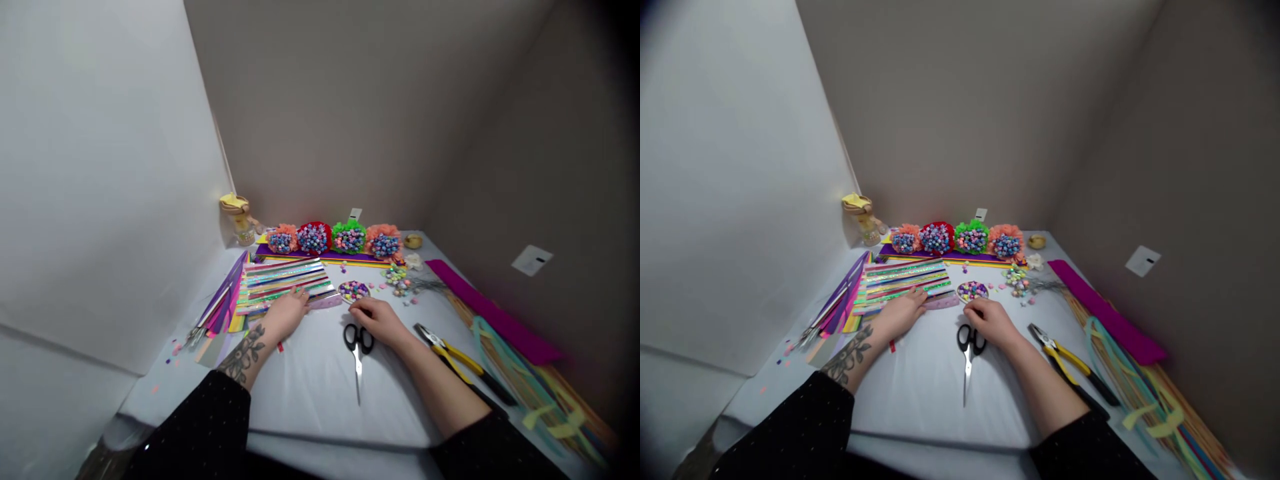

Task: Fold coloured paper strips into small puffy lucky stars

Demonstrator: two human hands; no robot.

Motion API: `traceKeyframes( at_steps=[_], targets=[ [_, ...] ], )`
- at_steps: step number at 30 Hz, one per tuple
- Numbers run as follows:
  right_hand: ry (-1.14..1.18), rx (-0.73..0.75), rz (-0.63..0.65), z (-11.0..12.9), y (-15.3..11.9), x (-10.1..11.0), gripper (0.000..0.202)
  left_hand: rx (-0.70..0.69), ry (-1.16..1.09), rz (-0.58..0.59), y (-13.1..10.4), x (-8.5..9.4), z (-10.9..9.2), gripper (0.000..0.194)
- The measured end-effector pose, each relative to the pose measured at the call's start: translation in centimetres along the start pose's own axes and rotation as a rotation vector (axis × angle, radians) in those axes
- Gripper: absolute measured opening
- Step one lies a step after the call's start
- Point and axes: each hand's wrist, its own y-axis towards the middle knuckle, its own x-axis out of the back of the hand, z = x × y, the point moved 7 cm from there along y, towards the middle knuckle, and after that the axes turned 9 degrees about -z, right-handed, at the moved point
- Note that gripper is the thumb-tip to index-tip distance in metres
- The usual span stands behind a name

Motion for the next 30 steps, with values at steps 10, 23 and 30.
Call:
traceKeyframes(
  at_steps=[10, 23, 30],
  targets=[
    [-0.012, 0.03, -0.006, 0.2, 0.1, 0.0, 0.02, 0.378, -0.1, -0.586, -3.1, 8.8, 7.7, 0.029],
    [-0.104, 0.323, 0.309, 7.9, -1.2, -5.6, 0.034, 0.648, -0.484, -1.209, -7.1, 10.7, 13.8, 0.015],
    [-0.316, 0.136, 0.487, 8.2, 1.5, -9.9, 0.096, 0.616, -0.766, -1.307, -6.9, 9.7, 16.1, 0.015]
  ],
)
